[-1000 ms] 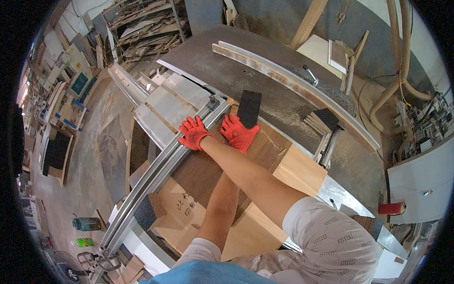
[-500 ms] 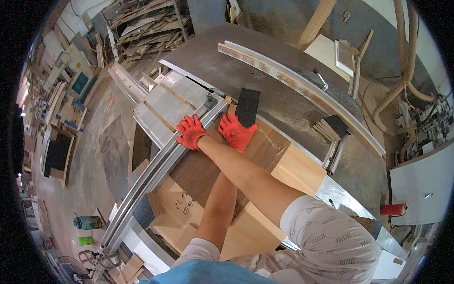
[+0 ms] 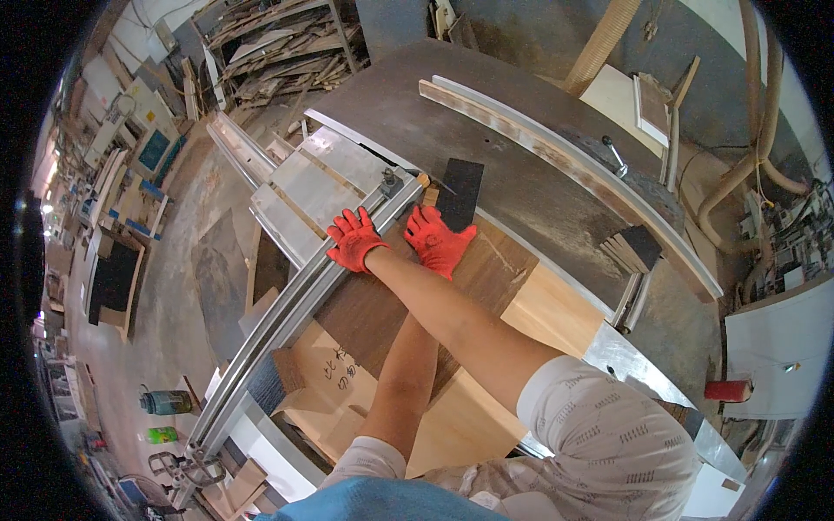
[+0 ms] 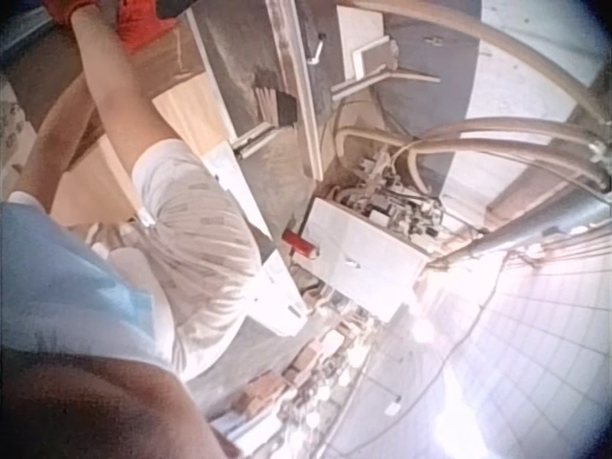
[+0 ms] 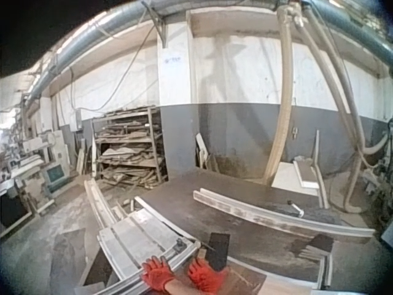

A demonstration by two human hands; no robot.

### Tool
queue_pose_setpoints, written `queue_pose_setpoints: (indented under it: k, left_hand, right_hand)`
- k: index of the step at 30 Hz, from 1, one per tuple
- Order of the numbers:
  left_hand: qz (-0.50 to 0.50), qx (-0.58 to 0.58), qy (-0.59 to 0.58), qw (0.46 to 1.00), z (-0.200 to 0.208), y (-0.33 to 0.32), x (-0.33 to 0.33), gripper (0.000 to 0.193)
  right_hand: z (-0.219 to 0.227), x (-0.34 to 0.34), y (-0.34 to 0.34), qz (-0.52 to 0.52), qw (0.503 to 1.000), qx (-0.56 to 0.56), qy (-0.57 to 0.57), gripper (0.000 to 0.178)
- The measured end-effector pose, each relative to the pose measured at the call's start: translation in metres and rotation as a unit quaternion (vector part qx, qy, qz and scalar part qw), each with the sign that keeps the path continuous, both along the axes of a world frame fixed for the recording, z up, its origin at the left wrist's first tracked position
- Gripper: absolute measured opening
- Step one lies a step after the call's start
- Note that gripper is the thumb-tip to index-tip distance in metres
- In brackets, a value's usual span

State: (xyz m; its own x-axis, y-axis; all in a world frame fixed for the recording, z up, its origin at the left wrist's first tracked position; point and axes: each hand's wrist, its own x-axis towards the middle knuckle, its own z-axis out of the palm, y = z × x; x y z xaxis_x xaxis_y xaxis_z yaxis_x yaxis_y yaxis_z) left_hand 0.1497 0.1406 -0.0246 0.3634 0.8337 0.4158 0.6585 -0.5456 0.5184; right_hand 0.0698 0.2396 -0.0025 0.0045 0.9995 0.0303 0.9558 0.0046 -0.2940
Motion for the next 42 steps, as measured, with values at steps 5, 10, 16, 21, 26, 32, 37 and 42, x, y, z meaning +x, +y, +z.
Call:
queue_pose_setpoints:
  k: [5,10,16,21,26,32,37,42]
  left_hand:
    - [0.002,-0.007,0.000,1.000,-0.001,0.003,0.002,0.096]
    - [0.011,-0.010,0.018,1.000,0.003,0.004,0.003,0.096]
    - [0.007,-0.006,0.005,1.000,0.005,0.000,0.008,0.096]
    - [0.013,-0.004,-0.018,1.000,0.003,0.002,0.005,0.095]
    - [0.003,-0.043,-0.024,0.999,0.003,0.002,0.005,0.096]
    - [0.008,-0.042,-0.022,0.999,0.004,0.000,0.005,0.098]
    - [0.017,-0.026,-0.046,0.998,0.002,-0.002,0.002,0.099]
    - [-0.001,-0.037,-0.036,0.999,0.006,-0.012,0.003,0.099]
  right_hand:
    - [-0.004,0.001,0.003,0.001,1.000,0.001,-0.003,0.071]
    - [-0.007,0.002,0.005,0.003,1.000,0.002,-0.003,0.071]
    - [-0.013,0.008,0.005,-0.007,1.000,0.020,-0.010,0.070]
    - [-0.003,0.001,0.006,-0.008,1.000,0.001,-0.026,0.069]
    - [0.003,0.001,0.002,-0.011,0.999,-0.021,-0.034,0.071]
    - [0.008,-0.002,0.001,-0.016,0.999,0.009,-0.031,0.069]
    - [0.012,-0.004,-0.004,-0.007,1.000,0.015,-0.004,0.065]
    - [0.007,0.000,-0.010,-0.024,0.999,0.043,-0.007,0.062]
